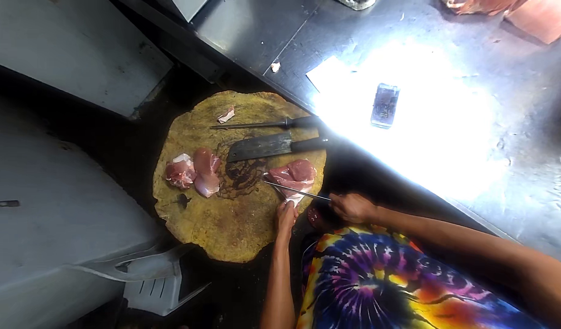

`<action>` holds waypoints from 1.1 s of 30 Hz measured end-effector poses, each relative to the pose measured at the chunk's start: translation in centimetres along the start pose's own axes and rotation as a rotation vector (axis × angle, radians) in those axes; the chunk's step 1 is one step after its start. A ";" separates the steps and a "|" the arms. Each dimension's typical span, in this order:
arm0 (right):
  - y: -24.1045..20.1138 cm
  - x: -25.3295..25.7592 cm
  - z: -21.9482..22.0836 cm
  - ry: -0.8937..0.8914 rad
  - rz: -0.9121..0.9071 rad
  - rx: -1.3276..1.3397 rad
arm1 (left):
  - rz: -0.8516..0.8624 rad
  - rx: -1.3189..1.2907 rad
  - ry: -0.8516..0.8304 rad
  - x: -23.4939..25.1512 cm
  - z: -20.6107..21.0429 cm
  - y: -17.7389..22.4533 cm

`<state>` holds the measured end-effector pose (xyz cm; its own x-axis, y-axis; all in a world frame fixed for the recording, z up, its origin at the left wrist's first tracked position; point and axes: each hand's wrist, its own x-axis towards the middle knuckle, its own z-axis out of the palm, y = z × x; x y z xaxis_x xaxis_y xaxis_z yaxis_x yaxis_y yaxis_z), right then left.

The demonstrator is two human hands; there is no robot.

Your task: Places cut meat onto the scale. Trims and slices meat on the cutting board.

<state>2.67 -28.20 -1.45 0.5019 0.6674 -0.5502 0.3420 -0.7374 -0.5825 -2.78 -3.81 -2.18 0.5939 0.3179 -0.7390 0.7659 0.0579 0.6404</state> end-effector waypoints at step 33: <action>4.8 -3.5 -0.2 -0.090 0.193 0.033 | 0.066 -0.303 0.056 -0.9 0.0 1.4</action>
<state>2.69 -34.06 -2.21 0.4823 0.5217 -0.7037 0.2190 -0.8496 -0.4798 -2.28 -4.05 -0.63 0.6193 0.3814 -0.6863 0.6125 0.3122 0.7262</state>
